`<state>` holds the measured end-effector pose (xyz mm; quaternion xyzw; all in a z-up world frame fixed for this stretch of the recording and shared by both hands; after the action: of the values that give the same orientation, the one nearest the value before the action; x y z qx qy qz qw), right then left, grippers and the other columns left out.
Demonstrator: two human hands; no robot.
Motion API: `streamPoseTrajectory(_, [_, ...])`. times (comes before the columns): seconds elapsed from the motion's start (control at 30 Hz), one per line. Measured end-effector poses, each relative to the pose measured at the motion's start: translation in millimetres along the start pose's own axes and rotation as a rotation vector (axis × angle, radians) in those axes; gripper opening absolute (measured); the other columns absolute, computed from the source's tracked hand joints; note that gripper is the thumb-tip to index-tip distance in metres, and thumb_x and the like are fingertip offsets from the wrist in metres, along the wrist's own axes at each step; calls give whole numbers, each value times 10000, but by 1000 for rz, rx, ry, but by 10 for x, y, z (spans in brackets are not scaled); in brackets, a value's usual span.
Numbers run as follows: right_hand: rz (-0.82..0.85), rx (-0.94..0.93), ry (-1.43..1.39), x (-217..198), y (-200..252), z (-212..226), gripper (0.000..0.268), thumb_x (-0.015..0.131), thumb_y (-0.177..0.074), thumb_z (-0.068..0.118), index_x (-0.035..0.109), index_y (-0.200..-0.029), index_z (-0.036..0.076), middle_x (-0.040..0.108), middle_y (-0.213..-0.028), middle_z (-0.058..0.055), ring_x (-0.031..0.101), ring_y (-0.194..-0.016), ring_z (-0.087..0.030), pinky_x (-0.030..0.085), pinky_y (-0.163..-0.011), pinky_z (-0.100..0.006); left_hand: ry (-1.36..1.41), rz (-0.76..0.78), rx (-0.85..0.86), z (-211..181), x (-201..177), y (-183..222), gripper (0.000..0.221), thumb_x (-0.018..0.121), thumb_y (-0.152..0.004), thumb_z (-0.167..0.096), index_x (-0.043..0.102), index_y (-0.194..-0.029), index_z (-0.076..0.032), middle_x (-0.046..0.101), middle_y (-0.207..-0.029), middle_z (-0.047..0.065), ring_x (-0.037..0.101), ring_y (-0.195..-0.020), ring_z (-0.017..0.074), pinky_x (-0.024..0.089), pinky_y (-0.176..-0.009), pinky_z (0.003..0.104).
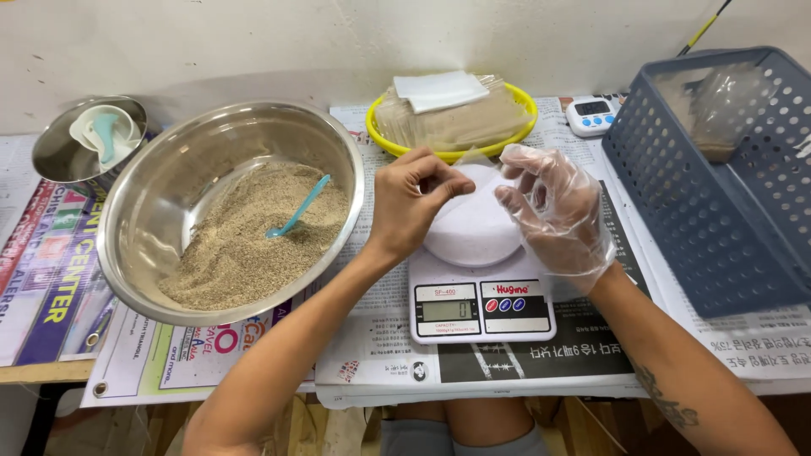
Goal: Portioning and bagging fine material using a scoop and a digital scale
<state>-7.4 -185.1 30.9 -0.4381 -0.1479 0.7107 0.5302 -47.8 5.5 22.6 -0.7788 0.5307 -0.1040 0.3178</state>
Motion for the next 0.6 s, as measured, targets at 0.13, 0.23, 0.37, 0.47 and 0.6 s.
streamPoseTrajectory(0.13, [-22,-98,1,-16,-5,115,280,792,-957,90,699,-1206,3,694,-1034,-204,658,-821,-267,548,-631,-355,24,19,-3,93,-15,76,152,906,-750,-178,770,-769,-113,552,-655,-10,521,-599,57,468,-590,203])
streamPoseTrajectory(0.23, [-4,-138,33,-13,-32,160,208,792,-946,83,744,-1144,45,690,-1078,-176,668,-842,-258,560,-614,-350,19,4,7,95,-22,95,175,914,-739,-184,763,-761,-100,540,-660,6,523,-597,79,467,-586,219])
streamPoseTrajectory(0.37, [-6,-133,4,10,-33,169,162,831,-897,91,776,-1050,87,707,-1045,-140,649,-757,-207,560,-618,-323,32,-12,-53,61,-75,177,173,919,-729,-169,768,-759,-90,543,-664,11,526,-598,80,462,-578,221])
streamPoseTrajectory(0.47, [23,-138,9,41,-3,188,184,824,-889,82,779,-1067,98,702,-1067,-144,650,-764,-211,570,-625,-321,33,-37,-82,18,-128,223,181,921,-729,-178,769,-759,-86,543,-664,11,527,-599,72,462,-573,216])
streamPoseTrajectory(0.6, [34,-143,19,31,9,293,214,795,-916,82,771,-1128,77,681,-1104,-181,648,-819,-245,588,-674,-360,22,-62,-109,-42,-154,256,188,920,-730,-189,765,-757,-87,548,-656,11,532,-597,75,467,-566,221])
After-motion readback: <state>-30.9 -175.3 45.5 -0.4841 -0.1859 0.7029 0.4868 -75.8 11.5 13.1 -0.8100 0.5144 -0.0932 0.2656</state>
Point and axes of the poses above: each hand's wrist, its own y-axis away from the middle knuckle, its own x-axis out of the palm, z = x × y, the point moved 4 cm from there along -y, towards the middle knuckle
